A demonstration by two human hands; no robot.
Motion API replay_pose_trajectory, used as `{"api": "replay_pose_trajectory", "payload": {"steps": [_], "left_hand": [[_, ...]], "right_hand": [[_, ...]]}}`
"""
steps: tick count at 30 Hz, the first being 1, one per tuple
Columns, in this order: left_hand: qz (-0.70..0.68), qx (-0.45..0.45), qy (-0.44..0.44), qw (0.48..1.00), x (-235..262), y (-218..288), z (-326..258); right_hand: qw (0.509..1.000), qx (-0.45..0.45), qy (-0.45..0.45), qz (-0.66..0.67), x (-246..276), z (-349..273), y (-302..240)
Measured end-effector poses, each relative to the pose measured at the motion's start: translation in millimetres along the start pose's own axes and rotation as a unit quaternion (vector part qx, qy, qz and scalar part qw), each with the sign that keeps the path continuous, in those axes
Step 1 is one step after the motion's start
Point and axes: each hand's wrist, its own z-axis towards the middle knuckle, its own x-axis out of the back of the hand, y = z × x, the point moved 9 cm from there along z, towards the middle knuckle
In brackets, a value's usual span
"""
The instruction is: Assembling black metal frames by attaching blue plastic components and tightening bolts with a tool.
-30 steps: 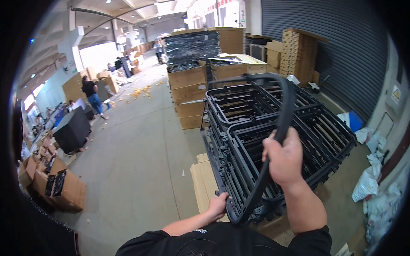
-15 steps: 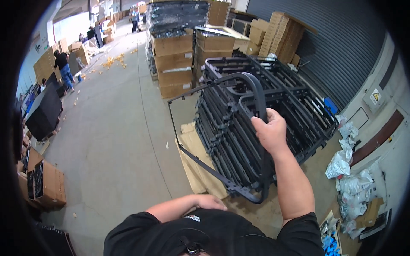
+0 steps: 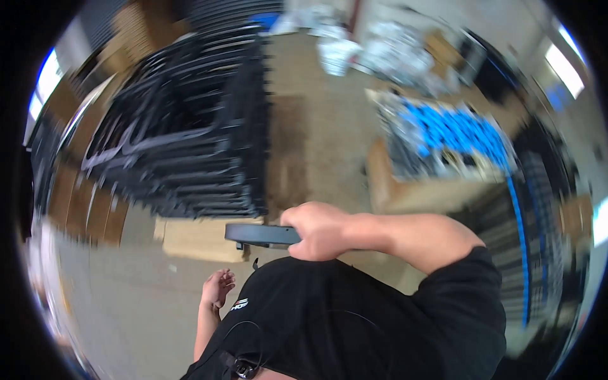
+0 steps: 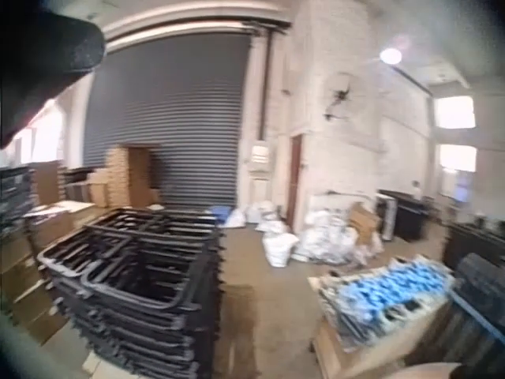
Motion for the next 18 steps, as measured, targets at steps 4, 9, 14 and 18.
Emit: {"api": "replay_pose_trajectory", "payload": {"steps": [4, 9, 14, 18], "left_hand": [[0.105, -0.028, -0.123, 0.986, -131, 30, 34], [0.306, -0.063, -0.299, 0.902, -348, 18, 13], [0.392, -0.247, -0.429, 0.775, -533, -27, -48], [0.468, -0.460, -0.514, 0.552, -644, -62, -121]], "right_hand": [[0.987, -0.119, 0.039, -0.096, -29, -114, 103], [0.960, -0.226, 0.104, -0.128, -27, -244, 224], [0.939, -0.266, 0.150, -0.156, -43, -307, 289], [0.944, -0.239, 0.148, -0.174, -69, -307, 307]]}}
